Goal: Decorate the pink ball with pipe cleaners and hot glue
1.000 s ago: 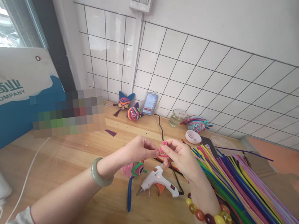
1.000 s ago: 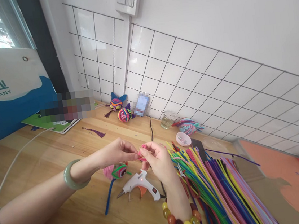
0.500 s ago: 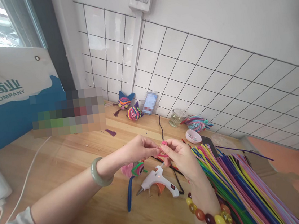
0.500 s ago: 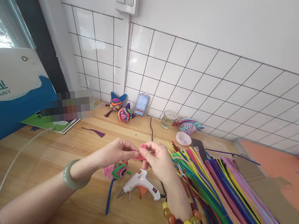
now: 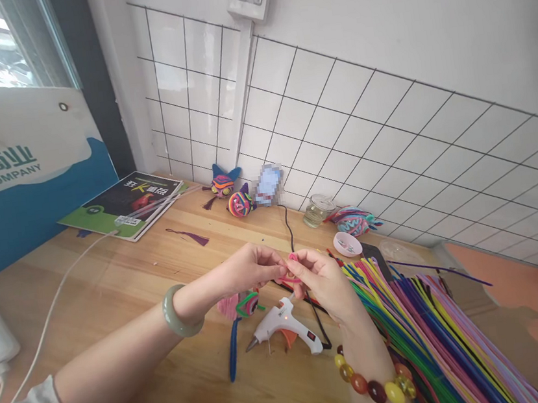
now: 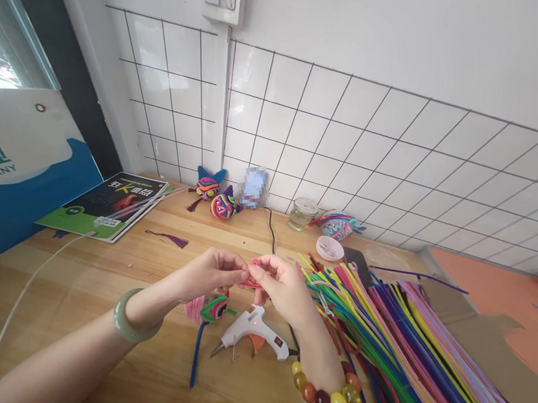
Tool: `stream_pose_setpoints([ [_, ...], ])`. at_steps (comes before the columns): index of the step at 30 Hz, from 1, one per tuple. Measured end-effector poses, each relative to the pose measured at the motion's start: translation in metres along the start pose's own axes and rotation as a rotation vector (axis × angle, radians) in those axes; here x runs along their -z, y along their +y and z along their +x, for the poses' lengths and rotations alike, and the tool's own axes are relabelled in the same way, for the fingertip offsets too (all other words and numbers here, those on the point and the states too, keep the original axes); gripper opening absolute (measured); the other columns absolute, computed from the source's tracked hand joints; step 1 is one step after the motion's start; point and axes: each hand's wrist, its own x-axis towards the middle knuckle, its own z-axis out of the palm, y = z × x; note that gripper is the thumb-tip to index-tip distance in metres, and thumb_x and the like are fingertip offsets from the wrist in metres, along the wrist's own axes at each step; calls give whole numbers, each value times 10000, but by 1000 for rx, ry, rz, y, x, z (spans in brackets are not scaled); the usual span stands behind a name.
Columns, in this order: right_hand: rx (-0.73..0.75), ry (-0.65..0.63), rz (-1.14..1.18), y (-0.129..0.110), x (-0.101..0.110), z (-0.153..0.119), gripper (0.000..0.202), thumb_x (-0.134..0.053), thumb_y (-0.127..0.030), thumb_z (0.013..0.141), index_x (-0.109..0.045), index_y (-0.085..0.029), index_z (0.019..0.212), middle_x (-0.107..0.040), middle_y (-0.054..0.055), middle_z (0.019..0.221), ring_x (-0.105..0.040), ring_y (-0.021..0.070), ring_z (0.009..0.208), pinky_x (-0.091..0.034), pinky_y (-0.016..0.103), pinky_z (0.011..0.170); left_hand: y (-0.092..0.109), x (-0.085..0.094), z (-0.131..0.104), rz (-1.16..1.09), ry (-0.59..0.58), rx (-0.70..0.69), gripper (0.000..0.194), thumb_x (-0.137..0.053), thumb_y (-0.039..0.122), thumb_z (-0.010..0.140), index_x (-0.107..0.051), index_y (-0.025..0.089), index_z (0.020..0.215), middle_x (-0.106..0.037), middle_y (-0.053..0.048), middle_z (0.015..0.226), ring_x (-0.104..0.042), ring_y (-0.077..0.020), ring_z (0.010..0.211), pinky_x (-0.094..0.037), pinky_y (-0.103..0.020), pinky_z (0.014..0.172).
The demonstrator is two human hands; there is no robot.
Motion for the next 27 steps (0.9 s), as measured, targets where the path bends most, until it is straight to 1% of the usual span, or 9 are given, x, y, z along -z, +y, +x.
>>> stream_pose_setpoints([
  [3,-19,20,18,-2,2,-2,325,-602,-492,818,-600,-172,876,-577,-40,587,-547,88,436,-456,217,469,0,1,1,-3,12,0,267,-592,393,804,-660,139,851,-548,26,657,-383,-61,515,-343,-191,474],
  [5,-24,43,33,-3,5,-3,353,-560,-521,838,-590,-178,912,-557,-47,573,-564,96,463,-461,216,481,0,1,1,-23,26,10,267,-605,404,792,-649,142,829,-527,35,633,-375,-61,499,-353,-194,465],
  [10,-40,110,-53,-6,18,-5,405,-551,-567,814,-570,-192,966,-619,10,865,-576,80,515,-452,218,478,0,5,2,-49,84,17,290,-657,419,746,-654,137,814,-520,36,625,-379,-58,495,-341,-195,458],
  [11,-49,112,-84,-6,20,-6,414,-564,-568,803,-568,-191,973,-619,8,845,-574,85,519,-446,219,478,1,6,2,-48,99,16,297,-664,422,739,-659,135,814,-535,30,640,-391,-58,502,-342,-195,462],
  [14,-76,81,-160,-5,24,-6,432,-591,-556,785,-573,-176,991,-593,-21,647,-563,113,523,-434,223,491,2,10,2,-53,136,1,295,-663,421,743,-668,136,820,-562,18,659,-416,-57,518,-346,-190,475],
  [17,-99,37,-231,-4,24,-7,417,-586,-542,786,-592,-170,974,-566,-33,551,-560,134,532,-429,236,511,4,14,2,-83,149,-15,272,-660,405,755,-658,137,801,-531,32,604,-387,-47,492,-324,-177,458],
  [21,-149,-40,-364,-1,24,-7,354,-552,-510,810,-622,-178,909,-574,-27,562,-550,134,534,-394,235,505,12,16,-1,-86,185,-16,272,-665,402,755,-646,133,783,-514,36,579,-387,-46,486,-312,-170,443],
  [24,-188,-65,-478,4,28,-7,324,-541,-484,811,-621,-177,749,-569,-20,554,-507,124,515,-338,230,478,19,18,-4,-83,220,12,285,-676,416,744,-637,136,785,-507,46,554,-390,-44,466,-298,-170,424],
  [27,-219,-69,-584,9,33,-6,329,-583,-446,771,-574,-174,585,-513,-34,500,-424,105,474,-273,235,463,24,20,-6,-95,246,27,285,-685,417,735,-625,140,766,-483,60,509,-379,-44,438,-275,-171,403],
])
